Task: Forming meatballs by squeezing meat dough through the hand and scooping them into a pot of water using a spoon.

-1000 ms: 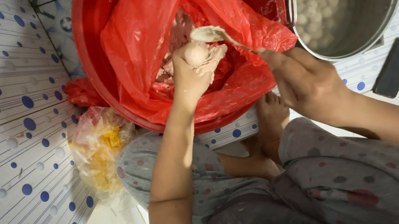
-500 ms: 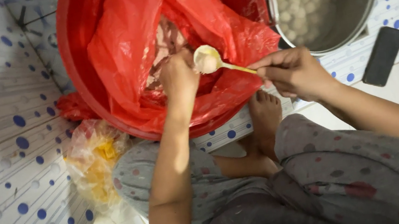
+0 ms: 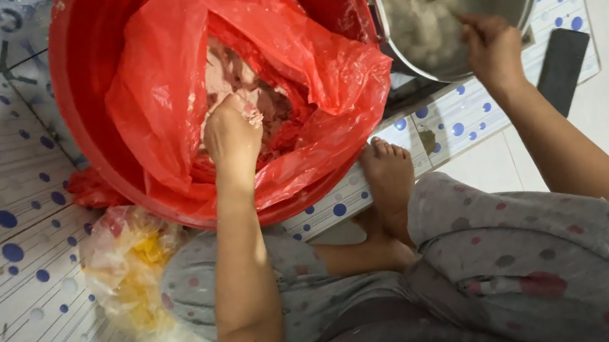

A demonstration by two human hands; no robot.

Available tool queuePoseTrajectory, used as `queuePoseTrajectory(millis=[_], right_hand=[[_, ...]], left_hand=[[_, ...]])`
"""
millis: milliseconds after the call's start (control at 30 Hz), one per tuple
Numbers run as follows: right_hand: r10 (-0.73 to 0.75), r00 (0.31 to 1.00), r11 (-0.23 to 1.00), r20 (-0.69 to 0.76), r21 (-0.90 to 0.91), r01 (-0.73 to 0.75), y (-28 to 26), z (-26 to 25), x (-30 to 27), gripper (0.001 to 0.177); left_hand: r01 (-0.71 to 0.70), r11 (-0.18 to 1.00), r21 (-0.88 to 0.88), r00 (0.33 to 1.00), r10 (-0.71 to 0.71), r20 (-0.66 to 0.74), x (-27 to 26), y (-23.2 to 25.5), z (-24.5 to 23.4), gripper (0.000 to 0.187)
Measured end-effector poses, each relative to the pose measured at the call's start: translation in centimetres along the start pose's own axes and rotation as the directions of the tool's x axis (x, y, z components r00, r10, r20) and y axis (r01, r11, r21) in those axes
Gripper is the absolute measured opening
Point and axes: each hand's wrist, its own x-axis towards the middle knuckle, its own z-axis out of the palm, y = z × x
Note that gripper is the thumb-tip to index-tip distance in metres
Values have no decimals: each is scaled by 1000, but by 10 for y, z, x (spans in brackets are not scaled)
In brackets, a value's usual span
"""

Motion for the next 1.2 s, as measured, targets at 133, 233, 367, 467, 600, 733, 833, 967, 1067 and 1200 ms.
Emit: queuePoseTrajectory(millis=[133,233,367,467,600,733,833,967,1067,1200], right_hand=[[25,998,999,-52,28,-24,-15,-16,8,26],[269,963,903,28,341,-262,-40,-34,12,26],[340,938,847,66,413,-335,-40,-38,11,23],[363,928,815,86,454,-360,-50,-45,13,21],[384,917,794,107,469,-387,-59,-51,10,20],[390,915,760,100,525,-382,-58,-54,12,23],[405,907,733,111,554,-395,-63,-61,8,21],[383,911,665,154,638,-387,-91,-69,13,19],[344,925,656,164,662,-361,-104,-74,9,18],[313,931,626,189,696,-352,-126,-78,7,16]], left_hand=[[-27,996,-82,998,22,-53,13,-25,13,48],[145,985,-98,980,-130,149,31,-23,16,33],[74,843,533,925,-257,278,66,-68,110,63],[61,767,639,986,-145,81,72,-94,148,71],[75,939,334,959,-160,234,53,-75,110,53],[122,987,108,941,-149,303,39,-61,56,43],[-5,969,-249,963,72,261,15,-44,17,43],[220,565,-795,953,50,299,-9,-26,-12,36],[95,402,-911,995,-24,93,-9,-23,-1,17],[-48,205,-978,984,-159,-82,-7,-2,-5,44]])
